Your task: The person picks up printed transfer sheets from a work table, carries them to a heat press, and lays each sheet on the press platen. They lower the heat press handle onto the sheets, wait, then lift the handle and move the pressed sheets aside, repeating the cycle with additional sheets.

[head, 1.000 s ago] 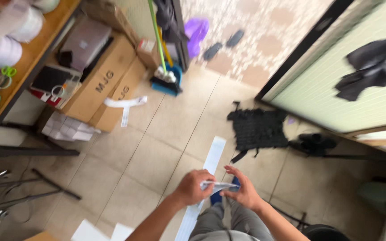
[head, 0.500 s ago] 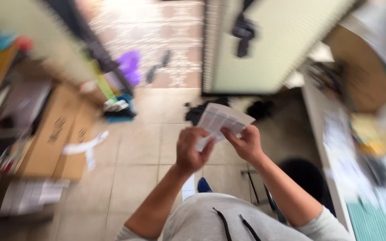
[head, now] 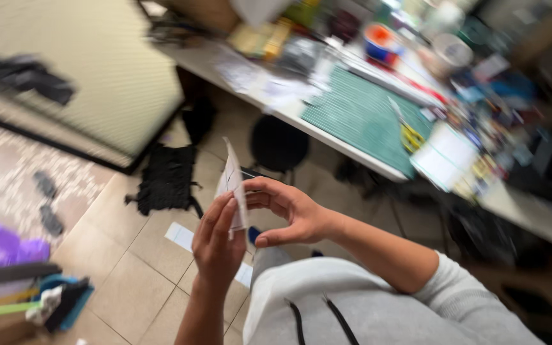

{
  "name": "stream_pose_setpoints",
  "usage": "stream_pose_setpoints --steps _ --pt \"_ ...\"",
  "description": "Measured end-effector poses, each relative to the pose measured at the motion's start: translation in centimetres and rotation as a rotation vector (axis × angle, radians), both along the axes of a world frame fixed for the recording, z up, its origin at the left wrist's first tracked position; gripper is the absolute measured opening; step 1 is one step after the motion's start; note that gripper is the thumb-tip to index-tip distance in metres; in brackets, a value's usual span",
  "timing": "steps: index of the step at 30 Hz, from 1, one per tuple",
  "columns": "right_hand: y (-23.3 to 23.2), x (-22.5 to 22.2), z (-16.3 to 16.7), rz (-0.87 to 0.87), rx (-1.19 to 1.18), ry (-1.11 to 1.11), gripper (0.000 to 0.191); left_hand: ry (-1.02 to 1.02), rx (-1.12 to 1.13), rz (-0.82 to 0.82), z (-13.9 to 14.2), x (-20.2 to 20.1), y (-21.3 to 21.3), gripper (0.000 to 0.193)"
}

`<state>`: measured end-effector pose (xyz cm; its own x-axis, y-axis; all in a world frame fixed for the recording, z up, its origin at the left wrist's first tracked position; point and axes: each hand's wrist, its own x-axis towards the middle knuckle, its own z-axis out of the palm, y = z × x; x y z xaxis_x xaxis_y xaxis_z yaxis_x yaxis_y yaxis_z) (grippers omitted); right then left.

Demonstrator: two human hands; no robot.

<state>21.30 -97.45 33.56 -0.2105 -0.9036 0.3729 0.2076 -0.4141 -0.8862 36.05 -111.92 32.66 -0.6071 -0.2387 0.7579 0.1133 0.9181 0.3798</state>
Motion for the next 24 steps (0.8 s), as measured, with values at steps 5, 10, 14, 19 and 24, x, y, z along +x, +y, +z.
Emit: stream_pose_setpoints --steps 5,10,14,19,24 --pt "11.1 -0.5 -3.2 -0.388 0.166 0.101 0.057 -0.044 0.186 -0.321 1.1 -3.1 5.9 0.037" --pt "19.3 -0.9 -6.9 -0.915 0.101 -0.080 0.063 -0.293 0.594 -0.777 0.4 -8.7 11.8 0.021" --pt "26.7 -0.1 -8.1 -1.051 0.189 -0.290 0.056 -0.626 0.960 -1.113 -2.0 -15.7 18.3 0.024" --pt "35.3 3.1 -9.0 -1.517 0.259 -0.348 0.026 -0.819 0.979 -1.409 -5.2 -19.9 29.1 0.026" --pt "42.9 7.4 -9.6 -1.876 0.224 -0.339 0.021 -0.946 0.947 -1.624 -6.2 -20.7 41.2 0.024"
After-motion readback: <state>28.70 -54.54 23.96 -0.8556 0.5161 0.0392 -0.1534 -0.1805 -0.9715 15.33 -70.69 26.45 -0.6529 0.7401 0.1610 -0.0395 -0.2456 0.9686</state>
